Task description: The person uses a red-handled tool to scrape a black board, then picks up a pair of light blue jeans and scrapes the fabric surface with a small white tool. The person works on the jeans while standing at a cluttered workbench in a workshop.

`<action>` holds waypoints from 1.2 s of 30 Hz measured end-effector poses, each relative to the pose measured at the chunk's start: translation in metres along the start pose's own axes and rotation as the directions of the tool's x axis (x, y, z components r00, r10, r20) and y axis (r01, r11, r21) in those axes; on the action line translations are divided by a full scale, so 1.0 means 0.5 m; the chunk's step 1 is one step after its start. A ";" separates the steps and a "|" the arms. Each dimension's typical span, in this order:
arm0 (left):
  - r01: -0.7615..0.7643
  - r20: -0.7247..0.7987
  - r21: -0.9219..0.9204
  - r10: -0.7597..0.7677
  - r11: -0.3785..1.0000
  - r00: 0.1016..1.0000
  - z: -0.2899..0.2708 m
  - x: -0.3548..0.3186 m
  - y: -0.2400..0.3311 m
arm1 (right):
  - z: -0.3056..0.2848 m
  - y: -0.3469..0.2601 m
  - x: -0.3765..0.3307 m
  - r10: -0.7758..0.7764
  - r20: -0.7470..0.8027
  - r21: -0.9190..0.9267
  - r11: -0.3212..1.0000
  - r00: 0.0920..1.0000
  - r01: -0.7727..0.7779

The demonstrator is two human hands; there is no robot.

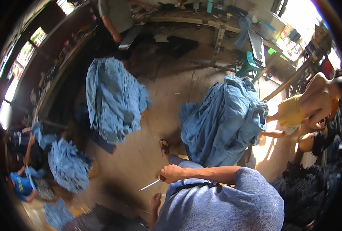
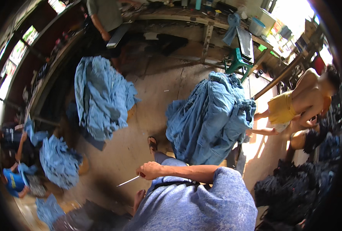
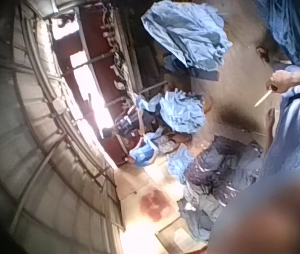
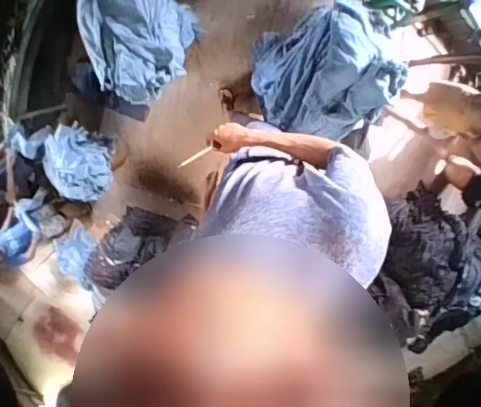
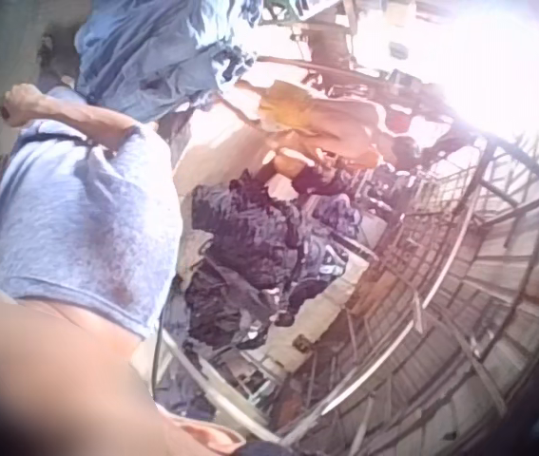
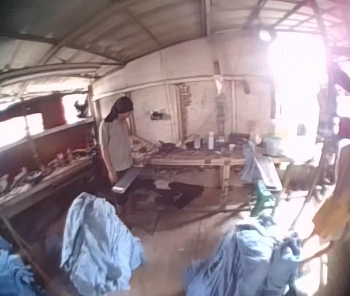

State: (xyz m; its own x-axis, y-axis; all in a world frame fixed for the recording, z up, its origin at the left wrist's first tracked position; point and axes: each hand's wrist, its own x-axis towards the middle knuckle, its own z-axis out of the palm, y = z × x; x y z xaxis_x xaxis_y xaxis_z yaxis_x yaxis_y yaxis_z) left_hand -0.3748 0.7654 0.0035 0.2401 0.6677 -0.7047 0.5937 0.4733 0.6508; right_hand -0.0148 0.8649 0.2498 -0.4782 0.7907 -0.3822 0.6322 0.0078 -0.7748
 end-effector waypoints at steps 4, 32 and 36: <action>-0.065 -0.094 -0.331 0.036 0.941 0.995 -0.056 0.195 0.146 | -0.152 0.066 0.138 0.071 -0.203 0.091 0.994 0.977 -0.053; -0.776 0.699 0.395 0.388 0.492 0.601 0.307 1.372 2.017 | -1.130 0.863 -0.169 0.867 -0.151 0.538 0.475 -0.474 0.697; -0.838 0.813 0.197 0.393 0.509 0.430 0.568 1.391 2.272 | -1.194 0.970 -0.284 0.815 0.014 0.442 0.515 -0.580 0.734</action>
State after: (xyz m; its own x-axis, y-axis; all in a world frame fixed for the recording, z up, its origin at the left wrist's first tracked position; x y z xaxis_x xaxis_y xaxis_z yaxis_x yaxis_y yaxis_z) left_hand 0.6849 1.6042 0.1725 0.9609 0.0058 -0.2769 0.2522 -0.4318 0.8660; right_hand 0.7237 1.1219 0.2291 0.7837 -0.4606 -0.4168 -0.2954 0.3139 -0.9023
